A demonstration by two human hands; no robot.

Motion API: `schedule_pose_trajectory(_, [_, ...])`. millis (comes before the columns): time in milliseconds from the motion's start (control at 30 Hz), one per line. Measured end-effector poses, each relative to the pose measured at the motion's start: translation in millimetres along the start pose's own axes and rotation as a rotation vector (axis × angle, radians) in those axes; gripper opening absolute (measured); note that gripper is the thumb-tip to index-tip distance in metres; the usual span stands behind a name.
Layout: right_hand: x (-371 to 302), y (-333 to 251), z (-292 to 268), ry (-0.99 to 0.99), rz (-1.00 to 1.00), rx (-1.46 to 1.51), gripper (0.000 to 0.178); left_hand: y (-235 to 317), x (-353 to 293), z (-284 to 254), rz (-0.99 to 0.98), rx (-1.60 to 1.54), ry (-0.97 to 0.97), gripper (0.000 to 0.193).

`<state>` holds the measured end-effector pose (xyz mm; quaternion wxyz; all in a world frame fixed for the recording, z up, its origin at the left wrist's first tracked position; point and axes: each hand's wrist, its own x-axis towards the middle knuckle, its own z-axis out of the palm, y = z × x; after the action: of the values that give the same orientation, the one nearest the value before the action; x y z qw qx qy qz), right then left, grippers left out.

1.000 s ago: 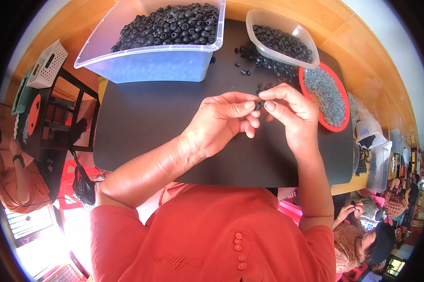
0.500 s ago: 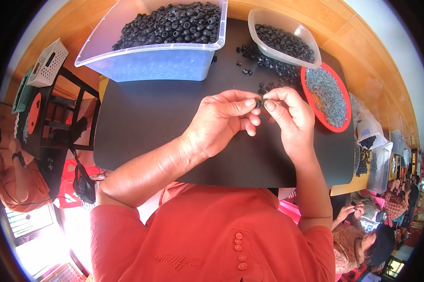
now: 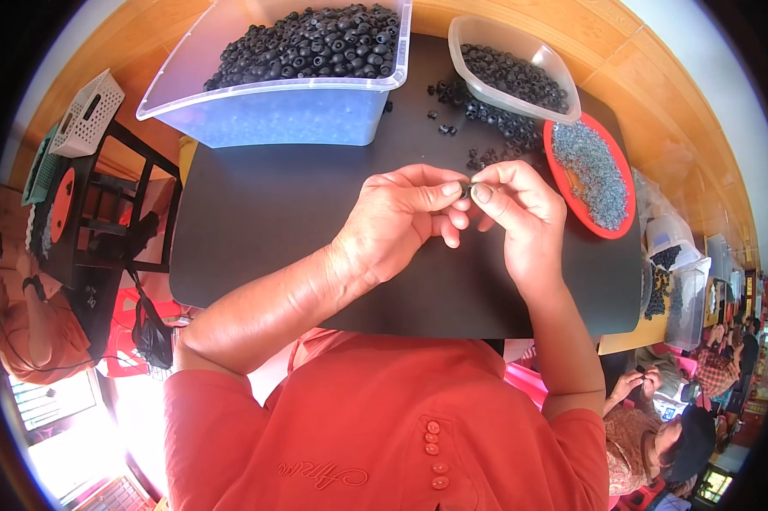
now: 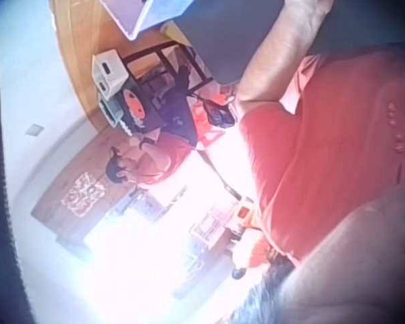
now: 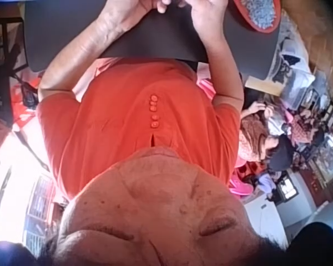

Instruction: The recorder is sorting small black items from a pile into different containers on a workstation.

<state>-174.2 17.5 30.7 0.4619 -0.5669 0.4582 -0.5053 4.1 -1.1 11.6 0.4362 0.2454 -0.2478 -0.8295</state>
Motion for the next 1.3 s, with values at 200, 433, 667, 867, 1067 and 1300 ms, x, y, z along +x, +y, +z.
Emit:
schedule_pose_trajectory(200, [1,0,1,-0.016,0.020,0.046,0.012,-2,-1,1,0.054,0.111,0.032,0.013])
schedule_pose_trajectory(433, [10,5,-3,-0.070,-0.021,-0.075,0.013,-5,0,1,0.160,0.306,0.092,0.013])
schedule_pose_trajectory(667, [3,12,1,0.011,-0.059,-0.066,0.012,-1,1,1,0.071,0.192,0.087,0.015])
schedule_pose_trajectory(867, [5,9,0,0.017,-0.159,-0.115,0.012,3,4,6,0.027,0.084,0.051,0.014])
schedule_pose_trajectory(1067, [17,-19,-7,0.035,-0.211,-0.174,0.014,24,12,29,0.088,0.168,0.021,0.016])
schedule_pose_trajectory(1300, [25,-22,-6,0.076,-0.353,-0.112,0.026,25,32,42,0.139,0.082,-0.063,0.017])
